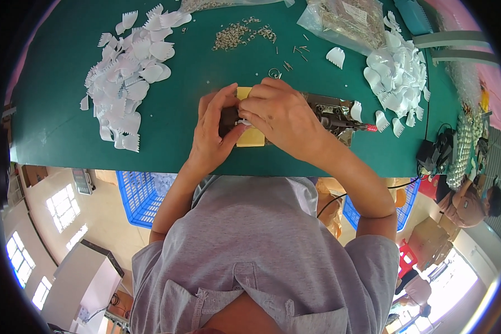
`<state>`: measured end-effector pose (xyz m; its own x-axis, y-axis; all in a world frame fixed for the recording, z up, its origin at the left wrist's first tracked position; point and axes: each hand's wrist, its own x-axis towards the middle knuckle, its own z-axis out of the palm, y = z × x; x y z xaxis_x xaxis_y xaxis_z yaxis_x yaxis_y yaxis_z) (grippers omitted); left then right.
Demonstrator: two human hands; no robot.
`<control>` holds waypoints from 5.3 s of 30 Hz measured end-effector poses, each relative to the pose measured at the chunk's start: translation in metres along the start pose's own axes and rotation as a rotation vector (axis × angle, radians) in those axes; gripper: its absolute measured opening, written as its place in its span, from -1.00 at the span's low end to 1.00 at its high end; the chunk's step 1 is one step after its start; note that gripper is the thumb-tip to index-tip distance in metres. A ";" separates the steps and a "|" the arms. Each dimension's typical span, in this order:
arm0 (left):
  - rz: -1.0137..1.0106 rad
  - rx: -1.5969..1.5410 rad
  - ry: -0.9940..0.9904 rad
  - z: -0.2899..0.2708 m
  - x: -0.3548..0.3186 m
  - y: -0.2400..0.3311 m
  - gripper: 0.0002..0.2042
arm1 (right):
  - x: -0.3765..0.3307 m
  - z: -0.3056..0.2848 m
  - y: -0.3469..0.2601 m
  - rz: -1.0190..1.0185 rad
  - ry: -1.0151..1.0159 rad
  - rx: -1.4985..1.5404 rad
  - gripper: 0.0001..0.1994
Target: The person assembles hair clips by hand, picking up a white plastic shell and a metal spring, fitting the spring into the shell, and inserting a metal pin through the assembly using a small manual press. The completed hair clips are then placed into a blue plastic basket.
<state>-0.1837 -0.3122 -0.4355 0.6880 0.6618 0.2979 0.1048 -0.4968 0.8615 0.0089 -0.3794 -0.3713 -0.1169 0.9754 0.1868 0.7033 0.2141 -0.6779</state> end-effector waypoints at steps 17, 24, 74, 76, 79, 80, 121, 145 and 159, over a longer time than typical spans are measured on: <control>0.128 0.091 -0.095 -0.009 0.008 -0.006 -0.45 | -0.027 0.008 -0.001 0.138 0.172 -0.073 -0.70; 0.133 0.100 -0.079 -0.006 0.008 -0.006 -0.54 | -0.030 0.016 -0.006 0.165 0.271 -0.071 -0.69; 0.169 0.106 -0.026 -0.006 0.010 -0.006 -0.68 | -0.001 -0.020 -0.006 0.282 -0.021 0.154 -0.87; 0.168 0.112 -0.026 -0.007 0.010 -0.007 -0.68 | -0.007 -0.014 -0.010 0.150 0.061 0.053 -0.87; 0.156 0.114 -0.027 -0.006 0.010 -0.006 -0.69 | -0.009 -0.015 -0.011 0.138 0.039 0.011 -0.87; 0.157 0.115 -0.028 -0.005 0.010 -0.007 -0.69 | -0.009 -0.015 -0.011 0.138 0.041 0.012 -0.87; 0.151 0.070 -0.019 -0.005 0.008 -0.010 -0.68 | 0.053 0.003 0.064 -0.096 -0.128 -0.566 -0.91; 0.121 0.060 0.011 -0.002 0.008 -0.009 -0.67 | -0.014 0.017 -0.014 0.125 0.203 -0.053 -0.90; 0.119 0.054 0.003 -0.003 0.009 -0.010 -0.65 | -0.014 0.016 -0.016 0.092 0.179 -0.141 -0.87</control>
<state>-0.1806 -0.2997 -0.4401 0.6957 0.5981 0.3978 0.0612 -0.6012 0.7968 -0.0117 -0.3953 -0.3748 0.0699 0.9629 0.2607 0.7979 0.1029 -0.5940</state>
